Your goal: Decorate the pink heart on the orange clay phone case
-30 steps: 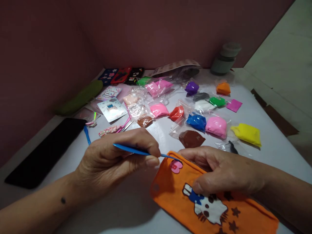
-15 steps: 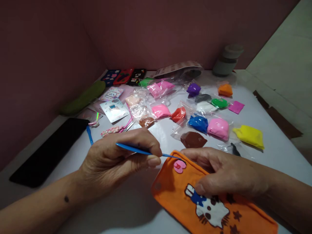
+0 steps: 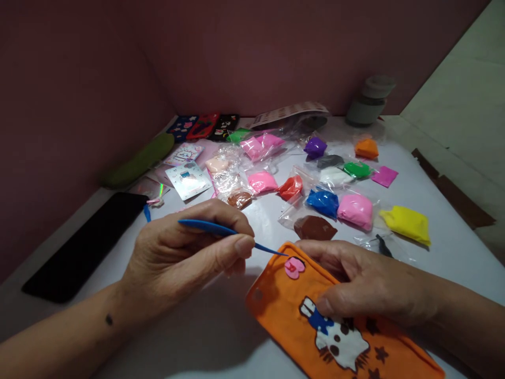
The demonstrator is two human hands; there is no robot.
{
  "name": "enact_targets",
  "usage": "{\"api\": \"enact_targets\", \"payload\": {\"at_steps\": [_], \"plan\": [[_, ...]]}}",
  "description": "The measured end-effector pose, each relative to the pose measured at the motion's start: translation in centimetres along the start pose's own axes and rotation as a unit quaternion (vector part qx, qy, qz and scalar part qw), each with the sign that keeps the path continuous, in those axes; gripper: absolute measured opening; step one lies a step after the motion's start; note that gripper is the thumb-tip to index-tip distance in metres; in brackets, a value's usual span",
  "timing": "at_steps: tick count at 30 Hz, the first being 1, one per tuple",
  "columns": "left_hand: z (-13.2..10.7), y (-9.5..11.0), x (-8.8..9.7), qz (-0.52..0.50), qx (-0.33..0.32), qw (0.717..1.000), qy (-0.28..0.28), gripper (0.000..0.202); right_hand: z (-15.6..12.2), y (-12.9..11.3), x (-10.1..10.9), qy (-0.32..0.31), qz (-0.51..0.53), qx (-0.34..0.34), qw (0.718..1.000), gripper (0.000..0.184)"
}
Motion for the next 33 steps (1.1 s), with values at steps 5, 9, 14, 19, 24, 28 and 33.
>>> {"api": "enact_targets", "payload": {"at_steps": [5,9,14,19,24,28,33], "plan": [[-0.16,0.05,-0.24,0.012,0.017,1.0,-0.015,0.015,-0.13,-0.16,-0.16,0.005,0.002,0.0,1.0,0.054],[-0.27,-0.07,-0.26,0.01,0.031,0.999,-0.022,0.013,-0.16,0.0,-0.14,0.001,0.002,-0.003,1.0,0.054],[-0.17,0.01,-0.13,0.014,0.036,0.999,-0.026,0.015,-0.15,0.09,-0.1,0.001,0.008,-0.001,1.0,0.056],[-0.04,0.09,-0.29,0.017,0.016,0.999,-0.023,0.018,-0.34,-0.05,-0.27,-0.013,0.006,0.006,1.0,0.054],[-0.03,0.09,-0.34,0.016,0.023,0.999,-0.028,0.015,-0.16,0.01,-0.21,-0.01,0.009,0.004,1.0,0.056],[0.0,0.22,-0.25,0.019,0.02,0.999,-0.024,0.016,-0.07,0.04,-0.23,-0.008,0.005,0.003,1.0,0.056],[0.16,0.26,-0.25,0.013,0.019,1.0,-0.022,0.016,-0.2,0.0,-0.26,-0.003,0.006,-0.002,1.0,0.054]]}}
Point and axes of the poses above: each hand's wrist, its own z-axis towards the middle knuckle, its own x-axis out of the back of the hand, y = z × x, the point moved 2 cm from there along z, towards the middle knuckle, and after that the axes turned 9 degrees about z, right-handed, at the moved point
